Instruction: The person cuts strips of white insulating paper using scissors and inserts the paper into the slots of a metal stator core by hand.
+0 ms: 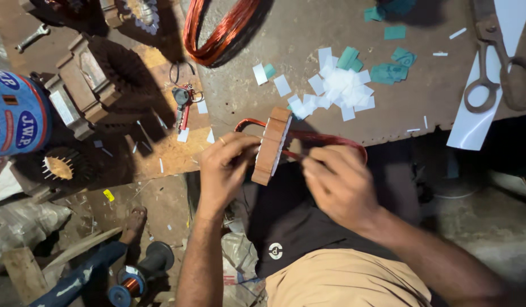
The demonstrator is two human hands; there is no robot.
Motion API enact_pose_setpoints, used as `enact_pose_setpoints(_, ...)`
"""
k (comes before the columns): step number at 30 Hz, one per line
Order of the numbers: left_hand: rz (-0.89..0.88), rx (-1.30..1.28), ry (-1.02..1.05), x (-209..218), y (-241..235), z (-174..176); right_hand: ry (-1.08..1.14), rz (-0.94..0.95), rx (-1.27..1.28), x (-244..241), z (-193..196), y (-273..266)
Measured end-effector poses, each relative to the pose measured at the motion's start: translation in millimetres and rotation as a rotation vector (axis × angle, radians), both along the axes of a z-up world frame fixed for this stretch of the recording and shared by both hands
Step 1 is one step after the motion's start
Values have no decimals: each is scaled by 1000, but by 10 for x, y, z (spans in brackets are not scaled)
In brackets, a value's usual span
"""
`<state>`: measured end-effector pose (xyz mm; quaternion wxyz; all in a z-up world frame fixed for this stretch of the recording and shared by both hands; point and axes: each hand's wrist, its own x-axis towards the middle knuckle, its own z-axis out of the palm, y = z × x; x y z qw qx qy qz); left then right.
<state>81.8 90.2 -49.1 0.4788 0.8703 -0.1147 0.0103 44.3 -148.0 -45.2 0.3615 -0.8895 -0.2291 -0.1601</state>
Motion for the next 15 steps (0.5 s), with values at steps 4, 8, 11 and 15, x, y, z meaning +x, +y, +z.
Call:
enact_pose_setpoints(4, 183, -249, 400, 22, 48, 34, 139, -260, 179, -303, -52, -495)
enact_pose_setpoints(8, 249, -205, 137, 124, 20, 37, 866, -297, 677, -302, -377, -720)
enact_pose_setpoints(11, 176, 46, -73, 238, -44, 62, 1120, -141, 1089, -233, -684, -667)
enact_pose_setpoints(15, 157, 61, 71, 265, -87, 122, 1026, -82, 1580, -345, -792, -728)
